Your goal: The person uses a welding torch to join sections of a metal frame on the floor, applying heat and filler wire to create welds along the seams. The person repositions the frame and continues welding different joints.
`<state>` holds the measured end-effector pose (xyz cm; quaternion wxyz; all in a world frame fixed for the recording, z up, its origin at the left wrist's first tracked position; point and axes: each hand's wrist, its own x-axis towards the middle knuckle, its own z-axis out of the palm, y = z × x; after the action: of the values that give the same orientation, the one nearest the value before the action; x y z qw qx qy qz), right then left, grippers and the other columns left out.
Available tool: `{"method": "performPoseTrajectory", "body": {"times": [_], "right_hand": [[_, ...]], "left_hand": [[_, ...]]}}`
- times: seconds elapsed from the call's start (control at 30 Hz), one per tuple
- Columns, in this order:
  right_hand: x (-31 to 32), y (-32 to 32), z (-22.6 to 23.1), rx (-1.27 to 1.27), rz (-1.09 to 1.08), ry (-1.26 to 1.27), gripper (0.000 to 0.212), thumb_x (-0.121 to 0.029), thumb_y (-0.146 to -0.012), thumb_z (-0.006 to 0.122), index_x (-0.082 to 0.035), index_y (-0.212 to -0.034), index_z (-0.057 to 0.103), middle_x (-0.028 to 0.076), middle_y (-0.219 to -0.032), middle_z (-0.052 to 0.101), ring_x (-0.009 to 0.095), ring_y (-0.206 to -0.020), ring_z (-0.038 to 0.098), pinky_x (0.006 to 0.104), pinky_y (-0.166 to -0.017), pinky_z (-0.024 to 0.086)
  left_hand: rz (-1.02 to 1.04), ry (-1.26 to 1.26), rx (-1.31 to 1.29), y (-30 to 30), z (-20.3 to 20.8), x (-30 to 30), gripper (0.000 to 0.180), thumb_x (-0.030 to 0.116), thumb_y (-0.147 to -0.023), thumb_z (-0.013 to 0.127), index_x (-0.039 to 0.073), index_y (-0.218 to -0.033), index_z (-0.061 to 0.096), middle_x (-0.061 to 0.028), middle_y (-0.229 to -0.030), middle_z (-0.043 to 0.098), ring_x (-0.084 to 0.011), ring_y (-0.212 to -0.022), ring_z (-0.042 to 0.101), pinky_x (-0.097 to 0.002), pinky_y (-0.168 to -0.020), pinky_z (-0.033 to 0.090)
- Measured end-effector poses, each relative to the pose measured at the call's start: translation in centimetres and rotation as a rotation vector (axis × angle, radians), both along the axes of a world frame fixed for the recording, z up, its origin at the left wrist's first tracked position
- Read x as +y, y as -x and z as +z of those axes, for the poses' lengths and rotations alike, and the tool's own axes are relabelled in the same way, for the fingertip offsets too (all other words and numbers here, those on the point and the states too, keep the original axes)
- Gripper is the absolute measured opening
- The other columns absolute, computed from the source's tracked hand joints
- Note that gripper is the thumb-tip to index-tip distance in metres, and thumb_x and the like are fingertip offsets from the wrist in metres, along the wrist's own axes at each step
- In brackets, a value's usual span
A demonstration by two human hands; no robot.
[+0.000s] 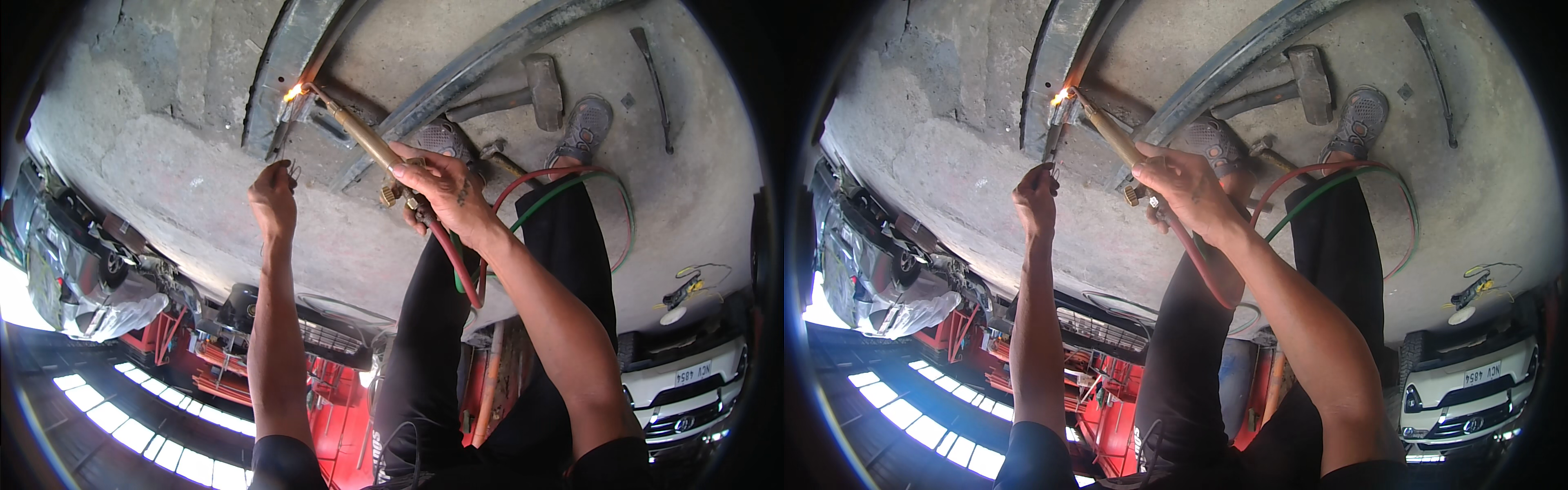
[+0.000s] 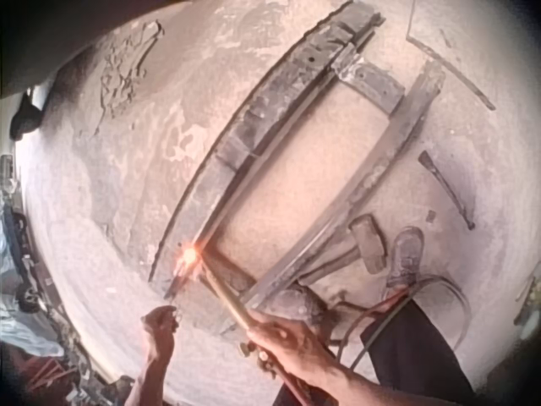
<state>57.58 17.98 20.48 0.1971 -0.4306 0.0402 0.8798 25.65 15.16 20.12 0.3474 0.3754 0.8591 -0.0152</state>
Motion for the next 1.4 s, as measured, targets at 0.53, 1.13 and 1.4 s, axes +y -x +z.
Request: {"method": "performPoseTrajectory", "body": {"times": [0.53,1.13,1.4], "right_hand": [[0.16,-0.15,0.13,-0.011,0.030,-0.011,0.058,-0.023,-0.102,0.066,0.005,-0.150,0.049,0.003,-0.090,0.059,0.012,-0.058,0.064,0.0258,-0.044,0.049],[0.05,-0.10,0.04,-0.004,0.022,-0.009,0.058,-0.023,-0.102,0.066,0.005,-0.150,0.049,0.003,-0.092,0.059,0.012,-0.057,0.064,0.0243,-0.044,0.049],[0.17,-0.09,0.19,-0.009,0.025,-0.011,0.061,-0.021,-0.102,0.067,0.008,-0.150,0.046,0.004,-0.092,0.061,0.012,-0.056,0.063,0.0247,-0.043,0.048]], "left_hand": [[0.003,-0.002,0.005,-0.02,0.01,0.25,0.023,0.010,-0.101,0.060,-0.001,-0.113,0.076,-0.0026,-0.074,0.065,-0.0093,-0.066,0.055,-0.0272,-0.063,0.045],[-0.018,-0.002,0.003,0.43,-0.38,0.02,0.023,0.010,-0.101,0.059,-0.001,-0.112,0.076,-0.0026,-0.074,0.065,-0.0092,-0.065,0.055,-0.0272,-0.062,0.045],[0.037,0.006,0.005,0.07,-0.40,0.41,0.024,0.010,-0.100,0.059,-0.002,-0.112,0.076,-0.0045,-0.074,0.066,-0.0112,-0.067,0.057,-0.0282,-0.064,0.046]]}}
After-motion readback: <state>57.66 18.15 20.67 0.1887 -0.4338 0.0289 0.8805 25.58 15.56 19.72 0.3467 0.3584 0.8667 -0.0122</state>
